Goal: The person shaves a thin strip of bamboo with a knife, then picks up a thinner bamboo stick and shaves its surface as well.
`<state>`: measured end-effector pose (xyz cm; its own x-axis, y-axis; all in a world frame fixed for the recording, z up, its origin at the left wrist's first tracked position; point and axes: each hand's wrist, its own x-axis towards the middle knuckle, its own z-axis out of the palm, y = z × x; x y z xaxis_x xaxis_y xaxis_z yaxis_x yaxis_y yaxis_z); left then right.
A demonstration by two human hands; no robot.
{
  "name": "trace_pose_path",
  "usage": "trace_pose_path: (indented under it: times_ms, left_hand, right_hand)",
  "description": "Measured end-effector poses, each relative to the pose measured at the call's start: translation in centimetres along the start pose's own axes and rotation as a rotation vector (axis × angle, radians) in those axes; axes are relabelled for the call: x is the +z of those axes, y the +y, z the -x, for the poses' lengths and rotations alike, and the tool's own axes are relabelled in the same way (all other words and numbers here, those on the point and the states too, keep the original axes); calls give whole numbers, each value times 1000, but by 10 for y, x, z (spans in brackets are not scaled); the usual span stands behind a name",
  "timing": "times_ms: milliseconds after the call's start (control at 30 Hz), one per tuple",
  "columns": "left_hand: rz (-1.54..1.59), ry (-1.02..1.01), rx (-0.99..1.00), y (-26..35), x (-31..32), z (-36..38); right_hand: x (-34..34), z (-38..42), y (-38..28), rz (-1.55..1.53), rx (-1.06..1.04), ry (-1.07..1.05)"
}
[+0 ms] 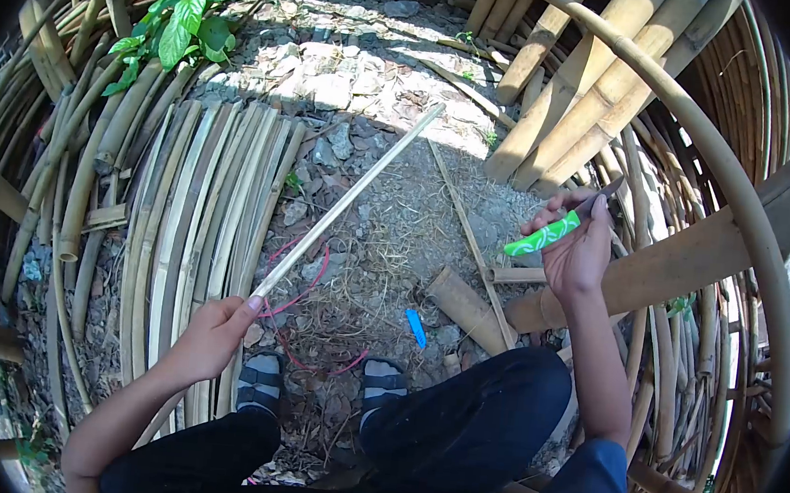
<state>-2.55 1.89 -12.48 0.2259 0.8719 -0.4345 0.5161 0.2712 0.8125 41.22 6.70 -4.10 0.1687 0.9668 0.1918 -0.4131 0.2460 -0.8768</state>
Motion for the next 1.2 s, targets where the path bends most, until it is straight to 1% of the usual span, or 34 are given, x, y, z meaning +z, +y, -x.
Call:
trace_pose_path:
  times_ms: [33,67,133,167,200,267,300,367,400,467,500,533,600,667,733,867,933,967,1033,1067,1133,1167,1200]
  left_hand:
    - [-16,18,21,-1,1,0]
    - [-16,29,16,3,1,3]
    - [1,49,90,11,2,6]
    - [-4,66,118,16,3,8]
    - [-2,76,113,19,4,10]
    - [-15,32,104,25,3,11]
    - [-19,33,111,30,4,13]
    - [-52,50,134,36,7,16]
    - [-79,65,161,37,8,17]
    - [-122,107,182,40,8,20]
    - [-122,132,209,44,9,22]
    - [-123,157,237,48,9,23]
    - [-128,168,254,52,8,24]
    - [-135,170,266,55,8,25]
    - [-49,133,207,58,9,25]
    - [17,110,205,49,11,19]
    - [143,29,127,55,11,22]
    - [142,27,127,54,11,21]
    - [90,30,188,49,12,18]
    - [88,28,190,47,12,17]
    - [94,23,234,43,14,16]
    - [92,22,236,44,15,17]
    - [97,19,233,46,15,18]
  right_hand:
    - [18,-2,-2,-6,58,85]
    - [35,0,-3,-13,62,76]
    - [69,5,-4,-114,142,87]
    - [84,14,-4,-177,155,-21]
    - [88,18,0,-182,160,-31]
    - [92,24,6,-137,608,-165]
    - [103,27,12,-141,607,-168]
    - [132,35,26,114,629,94]
    - [134,37,25,114,630,91]
    - [135,41,22,145,370,-12]
    - [125,39,24,122,372,-134]
    - [122,38,30,122,370,-138]
    - [120,36,41,269,551,-112]
    - [118,40,56,270,549,-97]
    - [119,41,60,372,362,-172]
    - [120,46,60,442,294,-256]
    - [120,52,64,741,215,-319]
    - [124,56,63,741,216,-317]
    - [137,65,60,1122,46,-475]
    - [138,69,65,1122,45,-472]
    - [136,74,79,1283,-176,-573]
    - [135,74,83,1283,-177,-569]
    - [134,74,87,1340,-258,-580]
